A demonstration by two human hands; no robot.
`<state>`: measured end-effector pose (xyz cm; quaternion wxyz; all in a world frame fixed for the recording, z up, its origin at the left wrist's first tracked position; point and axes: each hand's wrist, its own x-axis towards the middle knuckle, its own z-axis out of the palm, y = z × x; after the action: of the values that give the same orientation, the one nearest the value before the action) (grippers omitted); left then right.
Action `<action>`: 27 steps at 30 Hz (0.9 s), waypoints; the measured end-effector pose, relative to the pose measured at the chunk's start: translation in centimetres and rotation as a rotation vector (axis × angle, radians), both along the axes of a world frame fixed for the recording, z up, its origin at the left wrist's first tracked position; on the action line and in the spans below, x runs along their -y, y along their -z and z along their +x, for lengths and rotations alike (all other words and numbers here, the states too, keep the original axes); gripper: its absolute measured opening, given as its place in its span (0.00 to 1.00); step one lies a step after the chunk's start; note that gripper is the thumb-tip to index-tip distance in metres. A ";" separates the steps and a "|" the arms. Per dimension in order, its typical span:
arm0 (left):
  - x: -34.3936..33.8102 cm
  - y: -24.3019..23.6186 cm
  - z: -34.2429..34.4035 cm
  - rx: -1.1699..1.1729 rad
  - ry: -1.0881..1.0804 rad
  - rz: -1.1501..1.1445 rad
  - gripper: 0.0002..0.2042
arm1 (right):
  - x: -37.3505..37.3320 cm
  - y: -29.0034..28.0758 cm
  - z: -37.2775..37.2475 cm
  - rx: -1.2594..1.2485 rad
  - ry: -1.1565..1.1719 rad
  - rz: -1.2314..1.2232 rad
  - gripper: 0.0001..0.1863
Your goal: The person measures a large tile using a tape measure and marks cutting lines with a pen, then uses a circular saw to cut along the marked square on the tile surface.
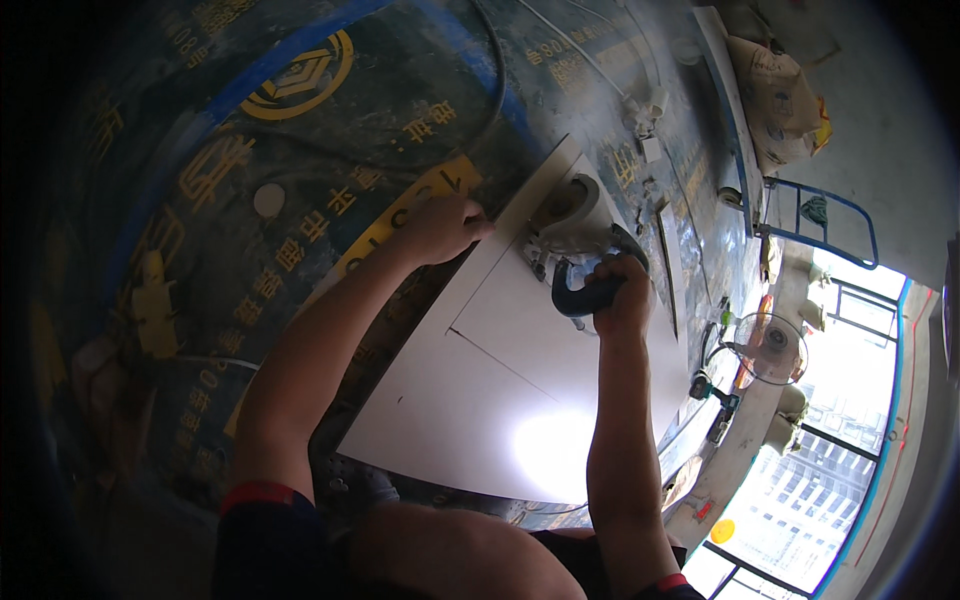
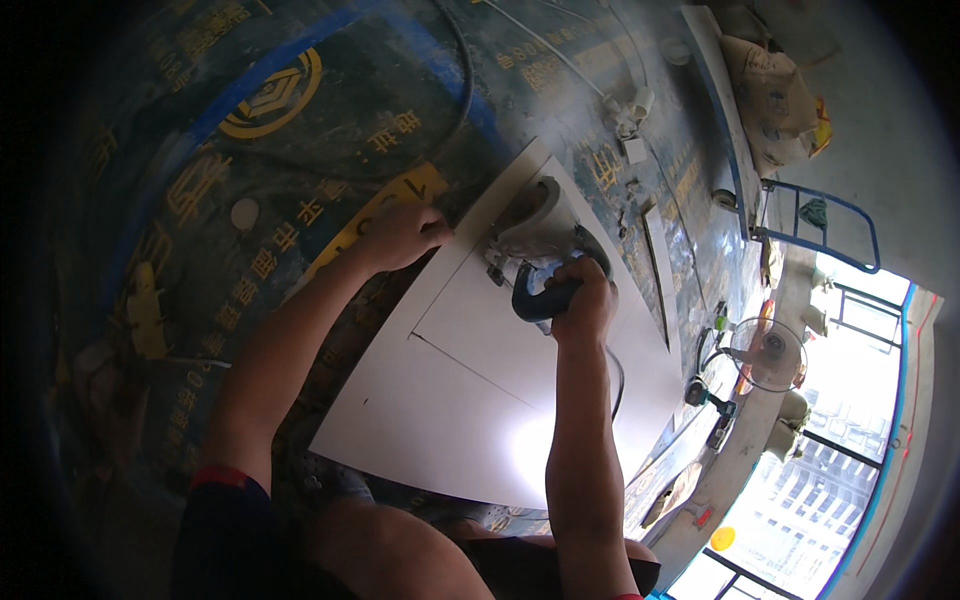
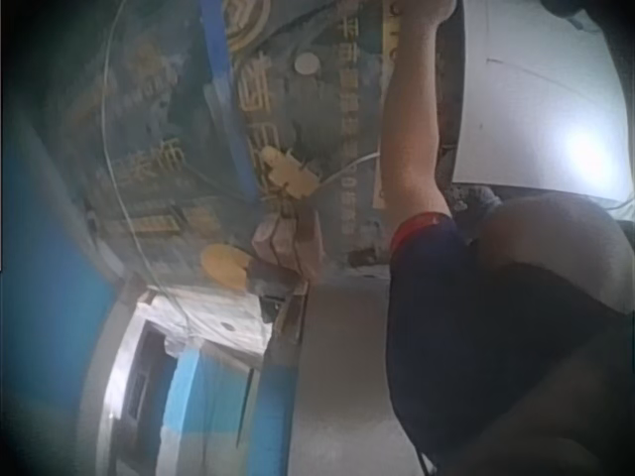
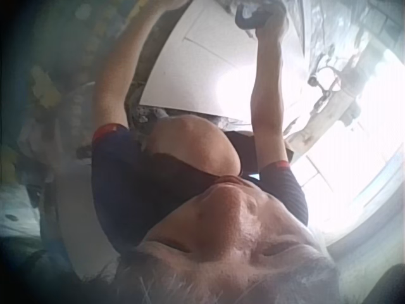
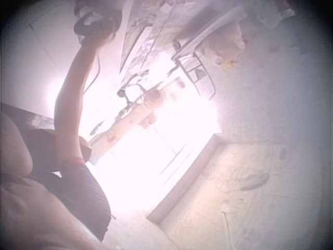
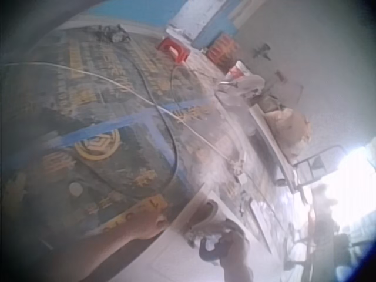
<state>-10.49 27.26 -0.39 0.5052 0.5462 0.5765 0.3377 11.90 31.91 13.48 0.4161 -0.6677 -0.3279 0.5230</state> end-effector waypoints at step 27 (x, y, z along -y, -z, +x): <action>3.3 1.1 -0.6 0.177 -0.042 -0.030 0.14 | 1.4 -0.4 -0.5 -0.010 -0.010 -0.015 0.08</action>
<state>-11.09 23.92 -1.45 0.5551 0.4944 0.5458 0.3866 11.42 30.51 13.84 0.4099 -0.6665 -0.3253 0.5310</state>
